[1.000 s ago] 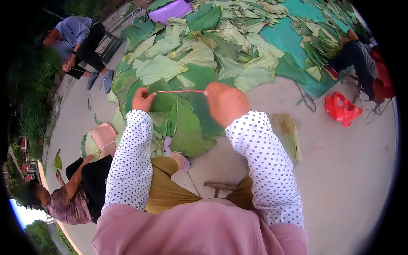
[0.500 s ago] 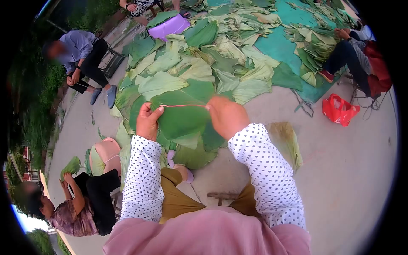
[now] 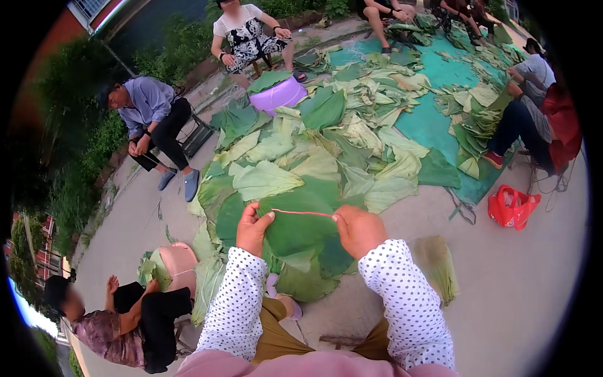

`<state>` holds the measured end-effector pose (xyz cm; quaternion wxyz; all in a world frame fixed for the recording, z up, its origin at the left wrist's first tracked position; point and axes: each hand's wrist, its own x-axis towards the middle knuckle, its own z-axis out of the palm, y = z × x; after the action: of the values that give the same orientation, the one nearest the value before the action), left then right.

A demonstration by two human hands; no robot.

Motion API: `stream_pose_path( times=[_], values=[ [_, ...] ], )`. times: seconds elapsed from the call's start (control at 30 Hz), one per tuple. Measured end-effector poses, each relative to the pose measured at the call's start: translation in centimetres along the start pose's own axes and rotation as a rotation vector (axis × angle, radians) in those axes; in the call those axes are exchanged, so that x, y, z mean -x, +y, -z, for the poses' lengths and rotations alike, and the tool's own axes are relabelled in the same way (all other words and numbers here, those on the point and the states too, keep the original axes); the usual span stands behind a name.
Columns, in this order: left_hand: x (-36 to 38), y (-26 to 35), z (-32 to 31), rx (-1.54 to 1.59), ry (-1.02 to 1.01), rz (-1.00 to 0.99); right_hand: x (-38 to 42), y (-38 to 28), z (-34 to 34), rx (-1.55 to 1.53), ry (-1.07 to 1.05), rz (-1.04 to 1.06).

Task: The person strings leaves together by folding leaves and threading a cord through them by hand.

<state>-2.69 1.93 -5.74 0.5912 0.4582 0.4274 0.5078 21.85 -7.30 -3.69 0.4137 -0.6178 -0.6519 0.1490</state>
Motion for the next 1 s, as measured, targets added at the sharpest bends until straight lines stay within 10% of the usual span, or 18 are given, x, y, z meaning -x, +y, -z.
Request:
stream_pose_path(
  times=[0.57,1.0],
  values=[
    [4.1,-4.2,-7.0,-0.235,-0.352,0.067,0.0,-0.7,-0.3,-0.001,-0.163,-0.171],
    [4.6,-1.8,-7.2,-0.044,-0.425,0.228,-0.1,-0.5,0.0,-0.108,-0.153,0.166]
  ],
)
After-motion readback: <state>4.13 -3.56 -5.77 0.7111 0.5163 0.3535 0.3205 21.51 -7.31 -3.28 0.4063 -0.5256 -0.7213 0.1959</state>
